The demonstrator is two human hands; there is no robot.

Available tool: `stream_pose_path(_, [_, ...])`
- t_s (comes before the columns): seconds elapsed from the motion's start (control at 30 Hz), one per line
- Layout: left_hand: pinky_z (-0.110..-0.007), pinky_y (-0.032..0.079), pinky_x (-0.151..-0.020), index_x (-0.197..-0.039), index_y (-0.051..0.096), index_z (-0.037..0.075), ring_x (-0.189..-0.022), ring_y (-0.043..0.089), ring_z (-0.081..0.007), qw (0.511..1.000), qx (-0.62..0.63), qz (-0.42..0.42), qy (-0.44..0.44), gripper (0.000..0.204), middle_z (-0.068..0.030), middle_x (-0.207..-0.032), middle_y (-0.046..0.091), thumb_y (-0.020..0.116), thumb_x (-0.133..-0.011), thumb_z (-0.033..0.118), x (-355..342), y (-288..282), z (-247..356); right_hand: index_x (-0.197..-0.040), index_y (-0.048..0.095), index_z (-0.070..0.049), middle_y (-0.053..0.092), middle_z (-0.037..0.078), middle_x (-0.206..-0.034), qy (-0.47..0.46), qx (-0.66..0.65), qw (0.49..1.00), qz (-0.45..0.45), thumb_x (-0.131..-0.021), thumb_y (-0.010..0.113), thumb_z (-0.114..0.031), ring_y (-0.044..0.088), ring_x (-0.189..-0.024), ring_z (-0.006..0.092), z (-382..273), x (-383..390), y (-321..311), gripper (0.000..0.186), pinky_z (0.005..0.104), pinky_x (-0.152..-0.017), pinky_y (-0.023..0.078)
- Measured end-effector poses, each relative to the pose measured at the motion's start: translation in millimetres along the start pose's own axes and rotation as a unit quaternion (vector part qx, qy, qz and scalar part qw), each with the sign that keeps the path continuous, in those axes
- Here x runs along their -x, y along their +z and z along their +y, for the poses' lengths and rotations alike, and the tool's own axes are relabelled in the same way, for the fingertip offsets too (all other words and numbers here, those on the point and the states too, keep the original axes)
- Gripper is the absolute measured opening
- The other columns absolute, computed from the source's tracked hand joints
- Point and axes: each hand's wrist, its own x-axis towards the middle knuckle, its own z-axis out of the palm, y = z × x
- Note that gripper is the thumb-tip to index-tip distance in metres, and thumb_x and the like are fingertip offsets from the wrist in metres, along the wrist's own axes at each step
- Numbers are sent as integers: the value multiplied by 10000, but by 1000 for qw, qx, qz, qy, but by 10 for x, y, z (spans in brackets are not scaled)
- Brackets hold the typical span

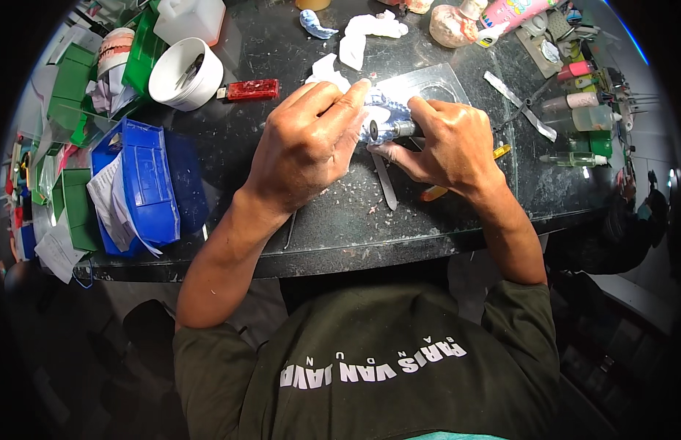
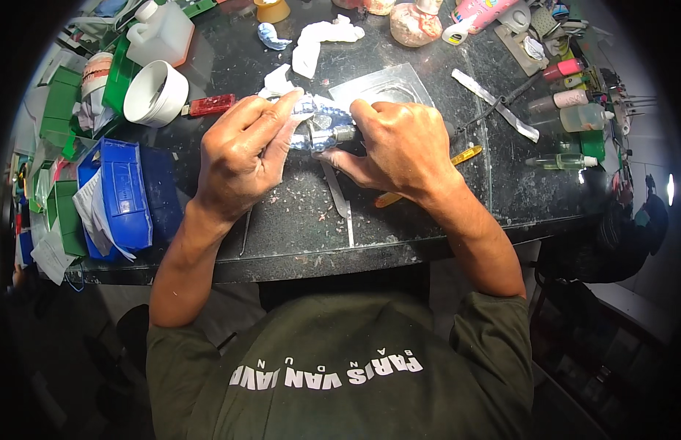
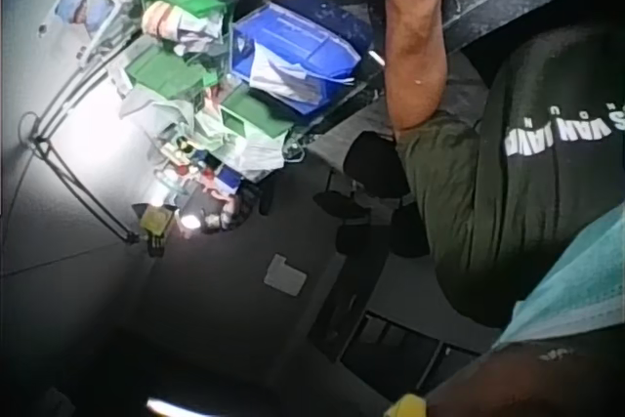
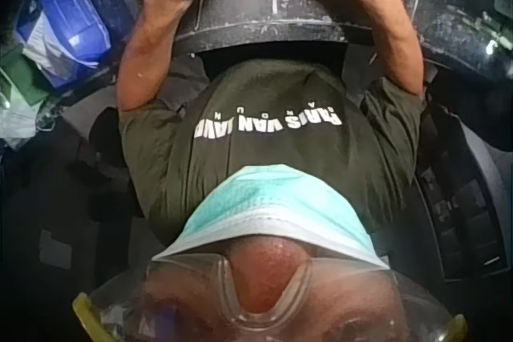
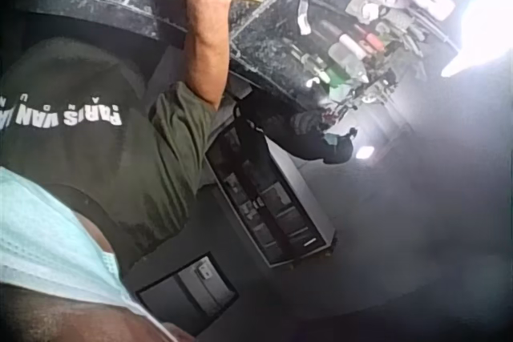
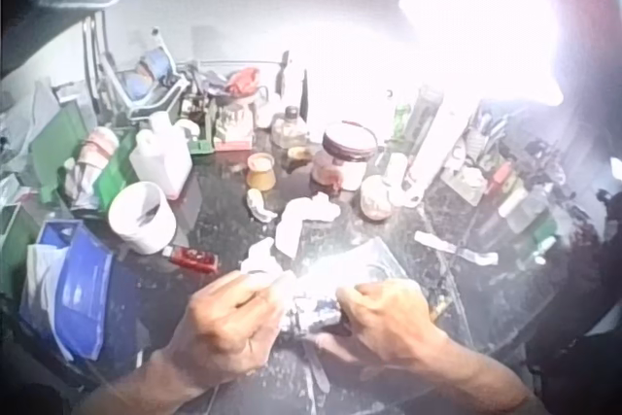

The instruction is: The person uses a rotary tool to trim the edges of a clear plastic dental guard. They rotate the guard to reach different sides, occasionally wiping away dust, and then pick up a blue dental model.

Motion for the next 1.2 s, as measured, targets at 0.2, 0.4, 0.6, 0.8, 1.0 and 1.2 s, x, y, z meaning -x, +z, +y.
stream_pose_path(0.2, [-358,545,-677,-1150,747,-60,-754,684,-264,1000,-1,3,6,310,-154,-885,703,763,-840,-51,12,-22,-3,-825,630,-37,647,138,-643,-4,-2,1000,0,-777,833,-546,682,-561,328,-3,-9,22,550,433,-540,551])
stream_pose_path(0.4, [-360,548,-687,-1143,743,-62,-767,686,-271,1000,2,7,12,307,-152,-888,704,763,-838,-49,10,3,-7,-821,625,-34,640,139,-638,-4,-2,1000,-3,-779,831,-551,676,-553,326,4,5,10,559,430,-534,548])
stream_pose_path(0.6, [-363,546,-685,-1158,738,-56,-757,674,-275,1000,5,8,14,329,-147,-877,693,763,-831,-49,13,-5,7,-811,620,-38,641,137,-641,3,8,1000,-10,-772,840,-539,674,-554,322,-13,2,5,549,424,-532,545])
stream_pose_path(0.8, [-366,545,-695,-1177,733,-47,-769,669,-278,1000,4,4,16,354,-143,-884,687,760,-824,-53,24,-5,10,-788,614,-38,635,136,-633,-1,0,1000,-4,-772,844,-524,670,-549,319,-14,-2,13,537,422,-530,543])
stream_pose_path(1.0, [-366,544,-699,-1180,732,-45,-777,670,-278,1000,6,5,18,357,-145,-892,686,755,-824,-61,22,-3,4,-790,615,-38,634,134,-630,5,-6,1000,-10,-769,848,-515,669,-548,319,-21,-5,-11,531,424,-532,542])
stream_pose_path(1.2, [-364,542,-696,-1174,733,-52,-775,669,-277,1000,5,1,19,352,-147,-891,686,758,-823,-59,24,-9,7,-793,618,-36,637,128,-629,-10,2,1000,4,-779,838,-524,671,-544,312,-21,-14,13,535,419,-526,543])
